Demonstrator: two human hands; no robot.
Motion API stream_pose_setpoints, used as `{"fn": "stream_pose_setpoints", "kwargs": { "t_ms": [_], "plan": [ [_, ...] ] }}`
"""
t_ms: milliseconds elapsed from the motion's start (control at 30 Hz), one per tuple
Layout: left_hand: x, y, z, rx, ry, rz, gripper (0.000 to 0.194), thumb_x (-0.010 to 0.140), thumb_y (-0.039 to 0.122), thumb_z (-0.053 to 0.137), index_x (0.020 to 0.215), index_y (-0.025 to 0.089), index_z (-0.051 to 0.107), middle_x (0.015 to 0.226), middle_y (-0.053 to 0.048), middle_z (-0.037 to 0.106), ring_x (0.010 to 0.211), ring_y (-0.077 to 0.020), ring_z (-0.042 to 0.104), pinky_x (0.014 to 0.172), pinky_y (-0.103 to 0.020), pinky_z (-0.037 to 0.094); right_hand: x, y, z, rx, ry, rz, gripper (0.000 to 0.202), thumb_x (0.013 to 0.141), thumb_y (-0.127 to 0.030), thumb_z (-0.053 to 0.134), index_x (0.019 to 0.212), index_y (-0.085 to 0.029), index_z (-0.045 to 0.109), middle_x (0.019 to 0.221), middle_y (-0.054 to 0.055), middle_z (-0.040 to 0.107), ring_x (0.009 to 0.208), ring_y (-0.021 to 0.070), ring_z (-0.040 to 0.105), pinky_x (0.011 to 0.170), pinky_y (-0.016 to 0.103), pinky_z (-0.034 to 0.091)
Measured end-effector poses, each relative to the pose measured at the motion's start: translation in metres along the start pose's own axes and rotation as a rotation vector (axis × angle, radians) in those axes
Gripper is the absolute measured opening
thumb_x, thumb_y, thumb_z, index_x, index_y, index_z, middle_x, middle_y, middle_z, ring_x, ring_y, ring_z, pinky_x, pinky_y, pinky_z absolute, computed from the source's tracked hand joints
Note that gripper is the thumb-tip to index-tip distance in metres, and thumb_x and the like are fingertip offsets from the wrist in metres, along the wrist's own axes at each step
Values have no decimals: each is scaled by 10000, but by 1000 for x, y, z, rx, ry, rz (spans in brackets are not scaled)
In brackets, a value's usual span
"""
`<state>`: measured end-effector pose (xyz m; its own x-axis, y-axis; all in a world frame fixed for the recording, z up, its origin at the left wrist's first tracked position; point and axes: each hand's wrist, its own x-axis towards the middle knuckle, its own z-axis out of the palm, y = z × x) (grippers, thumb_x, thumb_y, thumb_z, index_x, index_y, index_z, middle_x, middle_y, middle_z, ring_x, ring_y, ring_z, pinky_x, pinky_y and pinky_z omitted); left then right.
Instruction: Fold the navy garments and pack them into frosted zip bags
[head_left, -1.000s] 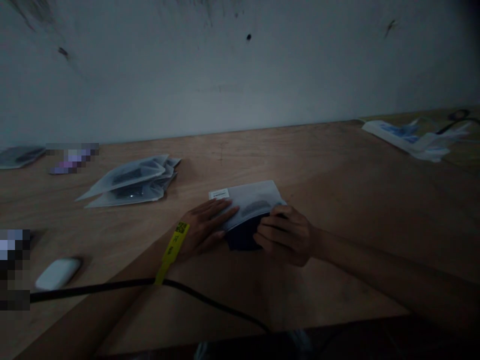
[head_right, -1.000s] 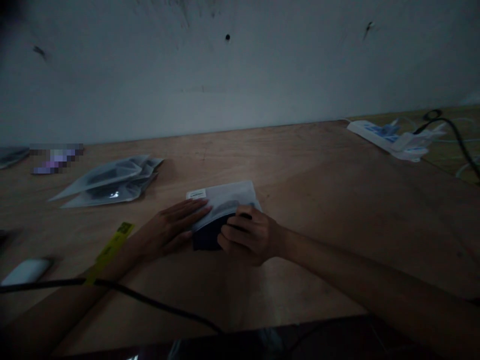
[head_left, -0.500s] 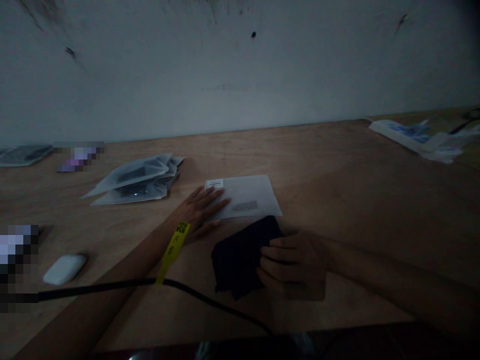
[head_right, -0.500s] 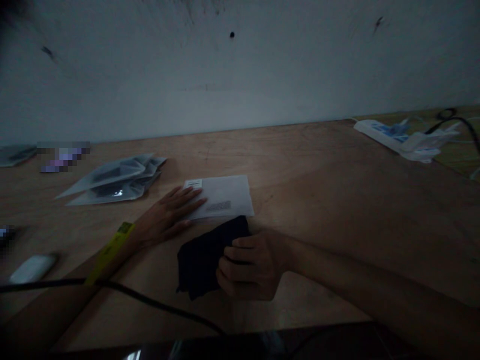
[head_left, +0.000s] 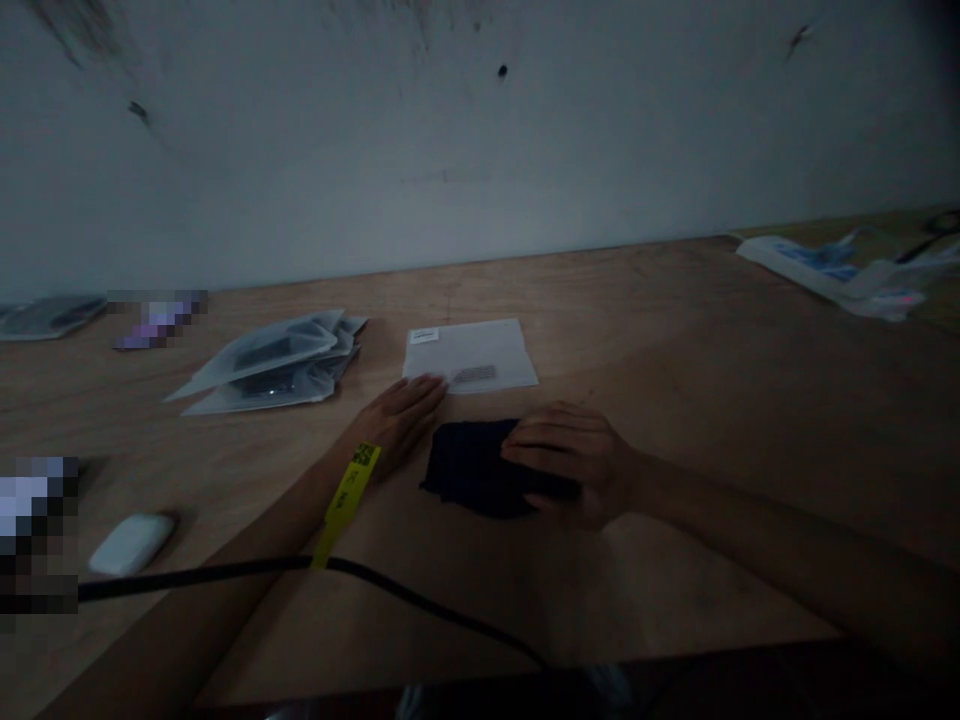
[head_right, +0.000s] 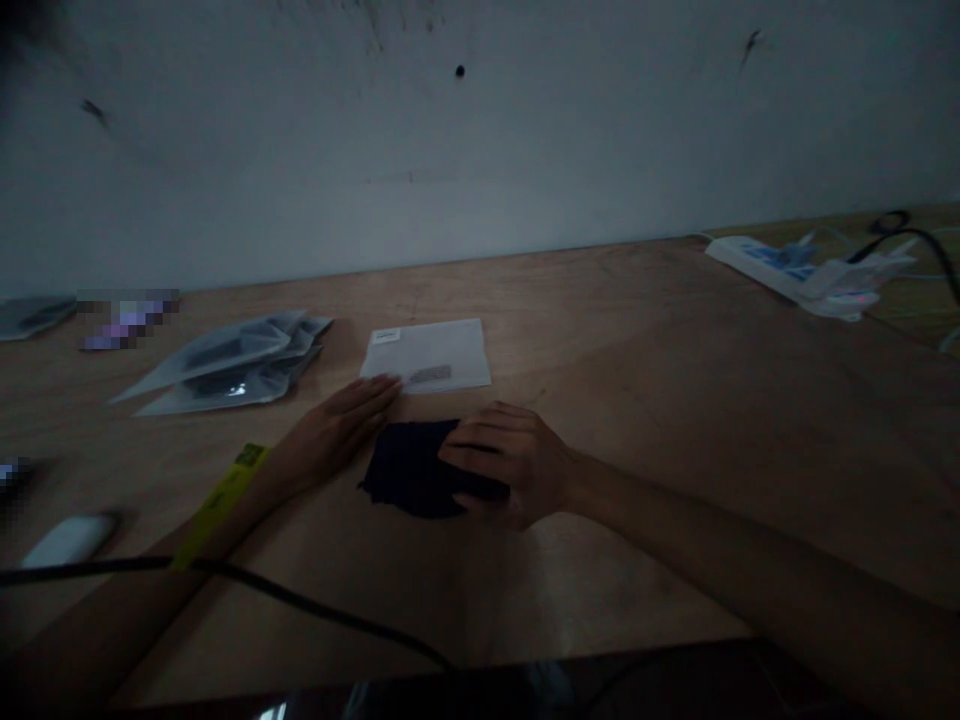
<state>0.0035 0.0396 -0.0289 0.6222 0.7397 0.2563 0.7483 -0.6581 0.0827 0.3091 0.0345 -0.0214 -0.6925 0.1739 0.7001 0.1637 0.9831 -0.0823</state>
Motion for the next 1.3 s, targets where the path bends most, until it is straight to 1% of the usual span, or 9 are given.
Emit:
{"fn": "stream_pose_setpoints", "kwargs": {
  "t_ms": [133, 333, 500, 700, 800, 900, 1033, 1200, 1300],
  "plan": [
    [-2, 4, -12, -91, 4, 5, 512, 1072, 351, 249, 1546, 165, 303, 1585, -92, 356, 1498, -242, 269, 1241, -490, 227, 1, -3, 0, 66, 65, 147, 241, 876, -227, 646, 1115, -207, 675, 962, 52, 763, 819, 176, 727, 725, 304, 589],
    [-3, 14, -21, -154, -52, 219, 892, 933, 733, 328, 1593, 172, 119, 1618, -141, 265, 1510, -352, 187, 1230, -599, 52, 3, 1, -2, 369, 287, 794, 122, 894, -327, 653, 887, -230, 725, 805, 7, 761, 659, 152, 706, 546, 243, 522],
    [-3, 18, -17, -62, -150, 181, 976, 897, 700, 488, 1597, 166, 68, 1626, -163, 226, 1508, -381, 164, 1217, -618, 59, -5, 17, 4, 380, 262, 995, 189, 882, -361, 639, 1007, -233, 699, 934, 44, 765, 849, 215, 722, 736, 351, 556],
    [-3, 17, -17, -92, -137, 114, 810, 960, 649, 412, 1585, 187, 184, 1609, -141, 285, 1493, -359, 223, 1222, -593, 114, -9, 22, 0, -64, 149, 838, 258, 859, -240, 617, 1110, -254, 671, 1114, 63, 706, 1070, 280, 616, 951, 510, 439],
    [-2, 19, -18, -109, -123, 127, 804, 954, 661, 417, 1578, 197, 217, 1598, -137, 309, 1485, -356, 242, 1221, -596, 111, 0, 6, -8, 12, 168, 631, 256, 882, -321, 619, 1121, -240, 663, 1099, 75, 671, 1066, 259, 592, 935, 463, 444],
    [-2, 20, -17, -130, -110, 143, 755, 977, 652, 352, 1572, 200, 245, 1591, -139, 321, 1485, -354, 240, 1216, -602, 114, 6, -16, -11, 249, -20, 368, 460, 852, -518, 590, 1207, -229, 635, 1133, 89, 645, 1044, 270, 577, 910, 475, 445],
    [-3, 21, -16, -173, -101, 158, 694, 1007, 616, 251, 1574, 215, 243, 1589, -132, 326, 1494, -340, 221, 1217, -604, 97, 3, -34, -2, 190, -203, 284, 730, 778, -623, 624, 1345, -169, 553, 1227, 153, 618, 1067, 323, 554, 883, 533, 446],
    [-4, 20, -16, -175, -96, 151, 683, 1006, 608, 282, 1568, 220, 261, 1591, -122, 325, 1493, -339, 224, 1218, -604, 94, 0, -32, 8, 97, -138, 214, 388, 870, -312, 611, 1209, -123, 626, 1082, 142, 682, 928, 249, 639, 781, 410, 524],
    [-4, 20, -16, -175, -88, 152, 675, 1008, 599, 288, 1568, 224, 257, 1590, -114, 332, 1488, -338, 238, 1219, -604, 104, 3, -25, 4, 245, -13, 349, 199, 889, -188, 569, 1057, -138, 663, 938, 86, 698, 803, 169, 663, 682, 285, 529]
  ]
}}
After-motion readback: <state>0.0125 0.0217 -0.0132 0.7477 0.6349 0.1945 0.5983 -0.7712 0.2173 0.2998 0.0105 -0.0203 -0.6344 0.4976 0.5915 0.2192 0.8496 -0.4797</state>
